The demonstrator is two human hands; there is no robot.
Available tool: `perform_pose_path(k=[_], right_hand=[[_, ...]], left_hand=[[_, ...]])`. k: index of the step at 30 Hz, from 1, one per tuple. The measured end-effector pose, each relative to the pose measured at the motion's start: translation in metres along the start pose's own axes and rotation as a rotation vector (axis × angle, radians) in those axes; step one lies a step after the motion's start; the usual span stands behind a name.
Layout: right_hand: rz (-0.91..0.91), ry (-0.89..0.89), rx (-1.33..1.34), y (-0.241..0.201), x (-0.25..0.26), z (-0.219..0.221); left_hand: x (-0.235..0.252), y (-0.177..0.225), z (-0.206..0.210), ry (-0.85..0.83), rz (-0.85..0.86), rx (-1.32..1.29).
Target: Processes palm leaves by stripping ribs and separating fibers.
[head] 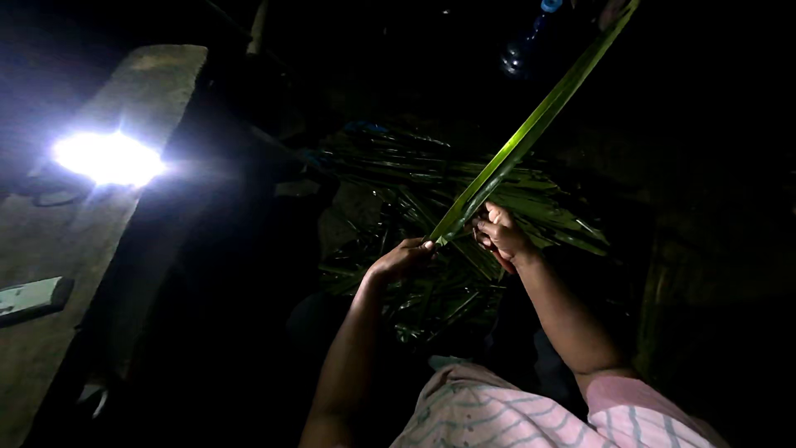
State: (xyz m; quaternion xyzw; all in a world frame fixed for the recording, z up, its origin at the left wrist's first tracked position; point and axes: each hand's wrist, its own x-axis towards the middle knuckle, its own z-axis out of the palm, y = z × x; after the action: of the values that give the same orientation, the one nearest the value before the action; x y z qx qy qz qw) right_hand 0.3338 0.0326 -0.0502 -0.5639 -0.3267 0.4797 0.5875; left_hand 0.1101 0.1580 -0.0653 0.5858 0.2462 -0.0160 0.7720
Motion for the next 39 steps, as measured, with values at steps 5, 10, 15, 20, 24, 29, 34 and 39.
perform_pose_path(k=[5, 10, 15, 20, 24, 29, 34, 39], right_hand=[[0.032, 0.008, -0.076, 0.007, -0.004, 0.012], [-0.028, -0.049, -0.347, 0.03, -0.001, 0.035], [0.015, -0.035, -0.208, 0.028, 0.006, 0.046], [0.026, 0.1, 0.011, 0.008, 0.017, 0.015], [-0.044, 0.225, 0.132, -0.014, 0.022, -0.019], [-0.144, 0.269, 0.199, -0.03, 0.025, -0.052], [-0.233, 0.353, 0.216, -0.037, 0.016, -0.086], [-0.24, 0.549, 0.274, -0.043, 0.001, -0.129]], left_hand=[[-0.003, 0.004, -0.005, 0.054, 0.116, 0.129], [0.011, 0.012, 0.009, 0.24, 0.229, 0.17], [0.018, 0.006, 0.009, 0.394, 0.227, 0.291], [0.001, 0.013, -0.014, 0.288, 0.091, 0.323], [-0.037, 0.034, -0.041, 0.212, -0.04, 0.385], [-0.097, 0.04, -0.09, 0.246, -0.14, 0.557], [-0.157, -0.004, -0.143, 0.386, -0.276, 0.645], [-0.205, -0.05, -0.157, 0.497, -0.467, 0.79]])
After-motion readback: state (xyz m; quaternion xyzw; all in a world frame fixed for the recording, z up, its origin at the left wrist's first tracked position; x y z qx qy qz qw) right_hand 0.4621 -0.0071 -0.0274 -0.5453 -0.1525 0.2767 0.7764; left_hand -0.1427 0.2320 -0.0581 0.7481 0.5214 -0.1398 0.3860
